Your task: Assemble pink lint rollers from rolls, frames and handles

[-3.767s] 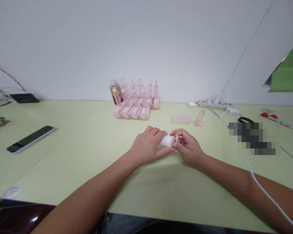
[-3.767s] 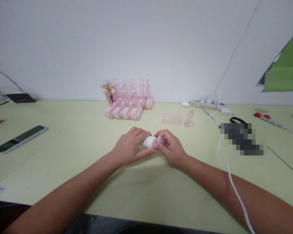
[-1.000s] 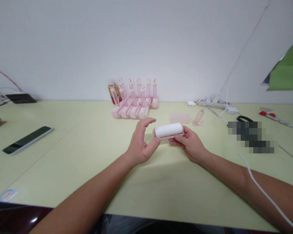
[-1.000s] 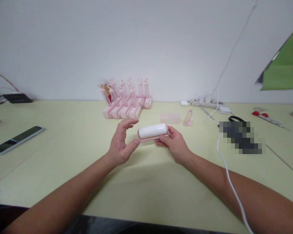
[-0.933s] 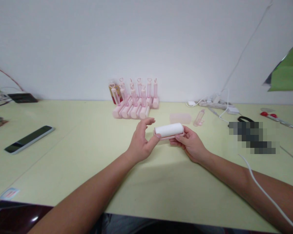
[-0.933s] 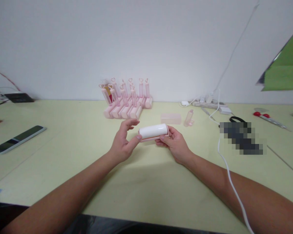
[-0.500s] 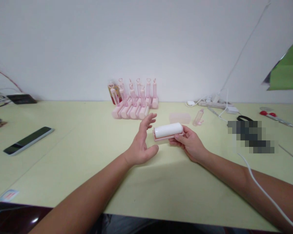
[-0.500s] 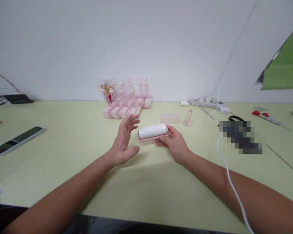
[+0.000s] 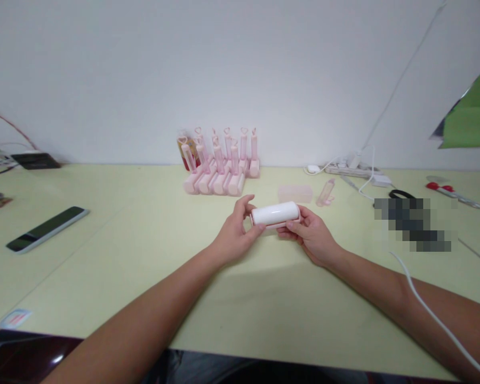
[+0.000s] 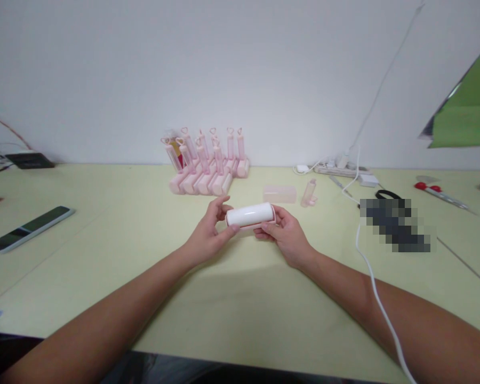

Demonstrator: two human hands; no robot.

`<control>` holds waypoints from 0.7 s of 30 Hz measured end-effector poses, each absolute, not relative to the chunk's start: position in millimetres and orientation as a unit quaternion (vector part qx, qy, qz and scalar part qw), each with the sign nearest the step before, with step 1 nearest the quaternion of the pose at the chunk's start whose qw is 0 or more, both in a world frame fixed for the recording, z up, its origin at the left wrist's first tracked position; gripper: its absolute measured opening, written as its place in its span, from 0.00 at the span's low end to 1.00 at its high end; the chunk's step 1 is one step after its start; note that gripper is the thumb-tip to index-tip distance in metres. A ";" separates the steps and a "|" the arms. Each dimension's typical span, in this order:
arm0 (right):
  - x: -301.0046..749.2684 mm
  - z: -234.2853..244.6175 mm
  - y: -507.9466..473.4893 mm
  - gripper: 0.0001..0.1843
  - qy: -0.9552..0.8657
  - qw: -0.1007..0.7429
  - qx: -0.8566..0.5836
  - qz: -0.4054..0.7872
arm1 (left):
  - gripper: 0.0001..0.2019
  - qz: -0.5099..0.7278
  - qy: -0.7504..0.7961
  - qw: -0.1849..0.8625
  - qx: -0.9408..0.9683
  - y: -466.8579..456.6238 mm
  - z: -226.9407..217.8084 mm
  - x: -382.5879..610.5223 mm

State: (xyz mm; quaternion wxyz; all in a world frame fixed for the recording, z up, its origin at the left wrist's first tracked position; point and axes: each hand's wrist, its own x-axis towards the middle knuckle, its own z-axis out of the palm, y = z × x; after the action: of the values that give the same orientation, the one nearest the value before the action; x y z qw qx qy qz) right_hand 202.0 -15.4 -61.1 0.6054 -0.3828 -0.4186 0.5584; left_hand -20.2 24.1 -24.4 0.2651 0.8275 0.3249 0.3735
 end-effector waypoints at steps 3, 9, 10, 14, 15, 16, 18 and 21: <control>201.9 -62.2 -15.1 0.25 -0.422 0.604 -0.384 0.557 | 0.43 0.400 0.223 0.219 0.862 17.7 -18.6 -21.1; 201.5 -61.2 -15.9 0.25 -0.426 0.601 -0.383 0.558 | 0.40 0.395 0.277 0.202 0.852 16.0 -19.2 -19.2; 201.4 -60.4 -16.2 0.25 -0.425 0.600 -0.384 0.559 | 0.38 0.393 0.302 0.210 0.843 18.4 -21.4 -19.0; 201.4 -58.5 -16.5 0.25 -0.421 0.597 -0.386 0.564 | 0.27 0.358 0.385 0.267 0.808 27.9 -29.2 -19.2; 201.4 -58.7 -16.3 0.25 -0.420 0.597 -0.386 0.563 | 0.25 0.350 0.391 0.279 0.804 29.0 -30.0 -19.5; 201.4 -59.0 -16.1 0.25 -0.420 0.598 -0.388 0.562 | 0.25 0.350 0.386 0.285 0.804 29.3 -30.2 -19.9; 201.4 -59.7 -15.7 0.25 -0.418 0.600 -0.389 0.560 | 0.29 0.373 0.342 0.274 0.818 27.6 -28.5 -20.6; 200.8 -59.9 -16.0 0.26 -0.419 0.601 -0.386 0.560 | 0.39 0.410 0.239 0.223 0.852 21.6 -22.3 -21.4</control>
State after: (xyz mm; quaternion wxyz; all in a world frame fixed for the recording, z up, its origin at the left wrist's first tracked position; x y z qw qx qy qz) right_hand 200.8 -16.0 -59.9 0.6014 -0.3863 -0.4188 0.5600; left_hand -21.4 21.6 -22.3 0.2230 0.8515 0.2393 0.4098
